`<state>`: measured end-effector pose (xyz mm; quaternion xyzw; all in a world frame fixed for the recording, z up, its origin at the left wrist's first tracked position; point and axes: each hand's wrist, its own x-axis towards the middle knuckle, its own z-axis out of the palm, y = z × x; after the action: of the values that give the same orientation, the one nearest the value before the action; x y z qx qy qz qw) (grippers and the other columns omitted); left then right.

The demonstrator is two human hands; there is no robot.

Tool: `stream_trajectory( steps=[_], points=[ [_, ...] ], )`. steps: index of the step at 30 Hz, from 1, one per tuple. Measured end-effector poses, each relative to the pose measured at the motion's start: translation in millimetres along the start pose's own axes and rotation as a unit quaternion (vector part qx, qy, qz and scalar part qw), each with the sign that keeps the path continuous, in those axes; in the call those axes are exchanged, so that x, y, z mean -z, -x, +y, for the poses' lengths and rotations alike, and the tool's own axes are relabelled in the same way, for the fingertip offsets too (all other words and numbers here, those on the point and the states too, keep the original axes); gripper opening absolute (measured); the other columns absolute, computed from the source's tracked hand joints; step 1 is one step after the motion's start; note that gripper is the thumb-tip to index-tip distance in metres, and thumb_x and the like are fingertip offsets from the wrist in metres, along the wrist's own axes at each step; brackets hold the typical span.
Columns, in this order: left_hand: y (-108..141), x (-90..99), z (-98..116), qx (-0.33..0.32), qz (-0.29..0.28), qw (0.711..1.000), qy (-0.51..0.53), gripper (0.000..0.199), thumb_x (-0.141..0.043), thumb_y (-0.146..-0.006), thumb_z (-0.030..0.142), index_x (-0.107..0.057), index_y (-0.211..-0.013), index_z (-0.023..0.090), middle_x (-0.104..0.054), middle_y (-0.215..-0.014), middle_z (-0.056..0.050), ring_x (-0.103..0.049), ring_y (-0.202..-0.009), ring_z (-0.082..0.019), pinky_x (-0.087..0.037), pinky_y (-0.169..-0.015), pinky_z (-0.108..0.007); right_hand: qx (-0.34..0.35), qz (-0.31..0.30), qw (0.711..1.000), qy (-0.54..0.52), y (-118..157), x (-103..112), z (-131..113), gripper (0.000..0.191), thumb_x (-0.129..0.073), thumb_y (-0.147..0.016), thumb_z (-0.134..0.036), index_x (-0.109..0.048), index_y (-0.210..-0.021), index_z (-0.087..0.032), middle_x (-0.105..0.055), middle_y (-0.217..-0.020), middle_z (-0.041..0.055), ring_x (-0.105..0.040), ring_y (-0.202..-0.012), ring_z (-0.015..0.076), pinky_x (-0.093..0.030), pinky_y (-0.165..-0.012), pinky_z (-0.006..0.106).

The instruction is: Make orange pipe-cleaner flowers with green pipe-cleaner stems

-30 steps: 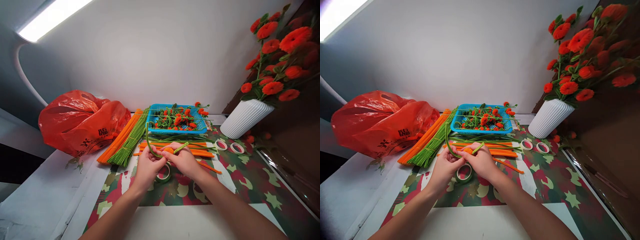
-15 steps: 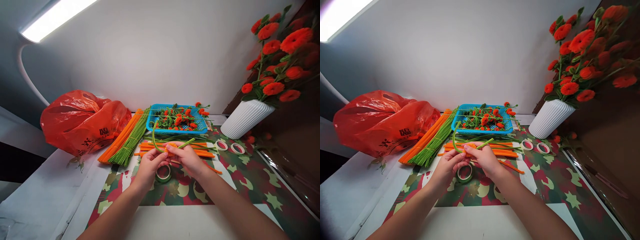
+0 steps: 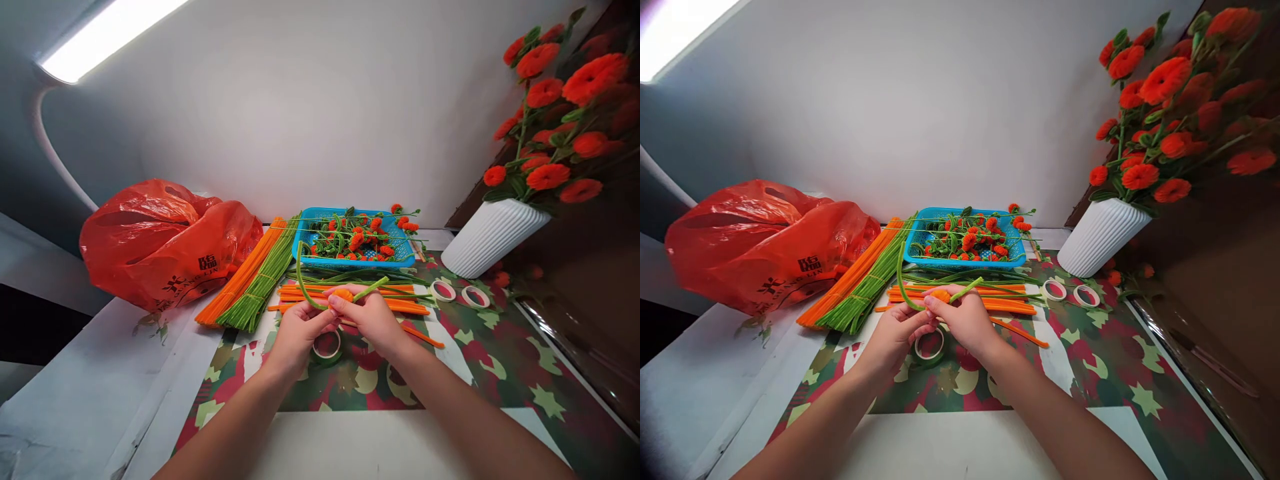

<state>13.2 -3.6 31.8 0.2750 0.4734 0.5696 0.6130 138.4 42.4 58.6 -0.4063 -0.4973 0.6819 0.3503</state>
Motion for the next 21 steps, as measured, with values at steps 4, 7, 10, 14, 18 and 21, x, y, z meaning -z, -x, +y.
stream_trajectory(
  steps=[4, 7, 10, 14, 18, 21],
  points=[
    [1, -2.7, 2, -0.008, -0.002, 1.000, 0.028, 0.027, -0.081, -0.061, 0.030, -0.073, -0.081, 0.013, -0.070, -0.075, -0.005, -0.063, -0.068, -0.012, -0.051, -0.063, -0.019, -0.011, -0.017, 1.000, 0.004, 0, 3, -3, 0.041, -0.077, -0.062, -0.047, -0.071, -0.088, -0.016, -0.071, -0.082, 0.0053, -0.066, -0.076, 0.0199, -0.054, -0.068, 0.031],
    [1, -3.7, 3, -0.015, -0.001, 0.999, 0.035, 0.029, -0.080, -0.062, 0.032, -0.073, -0.083, 0.013, -0.070, -0.079, -0.006, -0.063, -0.068, -0.012, -0.052, -0.062, -0.019, -0.013, -0.035, 0.999, 0.007, -1, 5, -6, 0.042, -0.077, -0.062, -0.048, -0.071, -0.088, -0.015, -0.071, -0.087, 0.0064, -0.066, -0.078, 0.0190, -0.054, -0.069, 0.030],
    [1, -3.0, 4, -0.015, 0.015, 0.999, 0.033, 0.030, -0.081, -0.061, 0.031, -0.073, -0.082, 0.012, -0.070, -0.078, -0.006, -0.062, -0.065, -0.010, -0.051, -0.061, -0.018, -0.025, -0.055, 0.998, -0.006, -3, 9, -10, 0.043, -0.075, -0.063, -0.049, -0.070, -0.089, -0.015, -0.071, -0.087, 0.0064, -0.066, -0.073, 0.0166, -0.054, -0.068, 0.029],
    [0, -1.9, 5, -0.013, 0.048, 0.998, 0.038, 0.030, -0.082, -0.059, 0.032, -0.072, -0.078, 0.012, -0.068, -0.071, -0.004, -0.061, -0.063, -0.010, -0.051, -0.060, -0.019, -0.020, -0.058, 0.998, -0.032, -5, 15, -14, 0.045, -0.080, -0.059, -0.043, -0.067, -0.092, -0.016, -0.071, -0.081, 0.0043, -0.068, -0.074, 0.0172, -0.055, -0.072, 0.032],
    [1, -1.6, 6, -0.027, 0.047, 0.998, 0.013, 0.029, -0.081, -0.061, 0.032, -0.072, -0.081, 0.013, -0.070, -0.077, -0.005, -0.062, -0.066, -0.011, -0.051, -0.064, -0.021, 0.004, -0.058, 0.998, -0.018, -6, 18, -13, 0.038, -0.080, -0.059, -0.041, -0.067, -0.084, -0.015, -0.072, -0.081, 0.0048, -0.068, -0.075, 0.0182, -0.056, -0.074, 0.033],
    [2, -1.5, 5, -0.031, 0.040, 0.999, -0.008, 0.031, -0.081, -0.062, 0.033, -0.073, -0.085, 0.013, -0.071, -0.079, -0.006, -0.063, -0.068, -0.013, -0.051, -0.065, -0.022, 0.012, -0.044, 0.999, 0.005, -6, 18, -12, 0.036, -0.080, -0.060, -0.040, -0.068, -0.082, -0.015, -0.072, -0.078, 0.0047, -0.067, -0.071, 0.0175, -0.056, -0.069, 0.032]
  ],
)
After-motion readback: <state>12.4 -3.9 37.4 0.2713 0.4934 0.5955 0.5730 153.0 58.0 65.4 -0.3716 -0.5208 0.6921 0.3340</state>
